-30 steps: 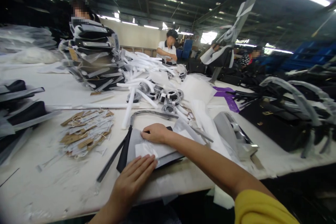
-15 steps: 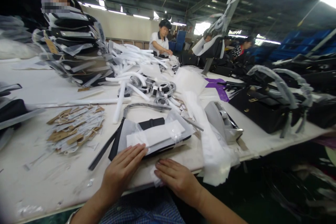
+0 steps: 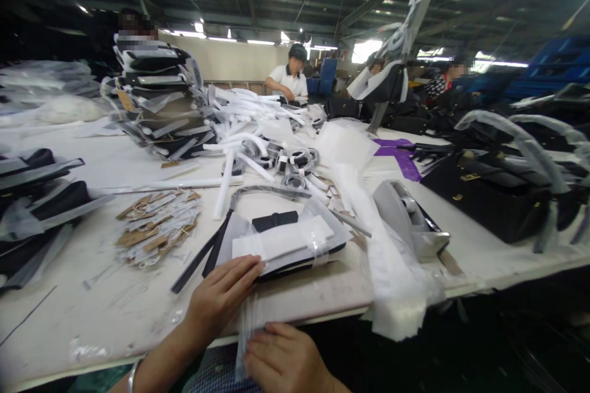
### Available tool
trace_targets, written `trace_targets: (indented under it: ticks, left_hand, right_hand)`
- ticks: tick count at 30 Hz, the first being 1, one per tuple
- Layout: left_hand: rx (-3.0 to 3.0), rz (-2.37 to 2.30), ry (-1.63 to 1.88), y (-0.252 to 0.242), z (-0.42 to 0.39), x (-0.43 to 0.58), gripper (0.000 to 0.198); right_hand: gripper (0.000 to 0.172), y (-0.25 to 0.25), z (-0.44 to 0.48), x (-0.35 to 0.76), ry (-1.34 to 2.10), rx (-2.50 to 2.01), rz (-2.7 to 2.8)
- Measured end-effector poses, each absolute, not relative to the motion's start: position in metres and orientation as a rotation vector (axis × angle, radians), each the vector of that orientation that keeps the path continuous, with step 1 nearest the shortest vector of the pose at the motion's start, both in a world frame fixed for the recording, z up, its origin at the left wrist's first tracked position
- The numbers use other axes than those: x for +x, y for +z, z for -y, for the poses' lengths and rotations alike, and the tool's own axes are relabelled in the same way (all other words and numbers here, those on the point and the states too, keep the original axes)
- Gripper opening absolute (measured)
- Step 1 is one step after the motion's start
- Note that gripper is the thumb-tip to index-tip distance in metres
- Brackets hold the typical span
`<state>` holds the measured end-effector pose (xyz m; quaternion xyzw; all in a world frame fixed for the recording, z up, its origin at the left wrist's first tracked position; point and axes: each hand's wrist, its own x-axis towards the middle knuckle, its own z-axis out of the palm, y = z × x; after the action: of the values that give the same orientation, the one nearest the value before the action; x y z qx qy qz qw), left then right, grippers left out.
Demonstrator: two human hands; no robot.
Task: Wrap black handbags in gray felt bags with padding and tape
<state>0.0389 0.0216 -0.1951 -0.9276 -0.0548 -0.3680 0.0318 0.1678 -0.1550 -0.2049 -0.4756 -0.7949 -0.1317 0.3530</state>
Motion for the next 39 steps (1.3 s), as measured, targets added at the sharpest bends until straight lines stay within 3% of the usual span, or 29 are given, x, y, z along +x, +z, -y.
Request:
trace_targets:
  ticks: [12, 26, 39]
  left_hand:
    - [-2.930, 0.133, -1.101, -0.193, -0.022, 0.034, 0.036]
    - [-2.974, 0.214, -0.922, -0.197, -0.011, 0.026, 0.045]
    - [-2.831, 0.316, -1.272, -0.197, -0.006, 0.023, 0.033]
  right_hand:
    - [0.024, -0.152, 0.164, 0.174, -0.264, -1.299, 2.124]
    - [0.022, -0.106, 0.115, 0.206, -0.160, -1.352, 2.125]
    - [0.016, -0.117, 0.036, 0.227, 0.120, -1.580, 2.097]
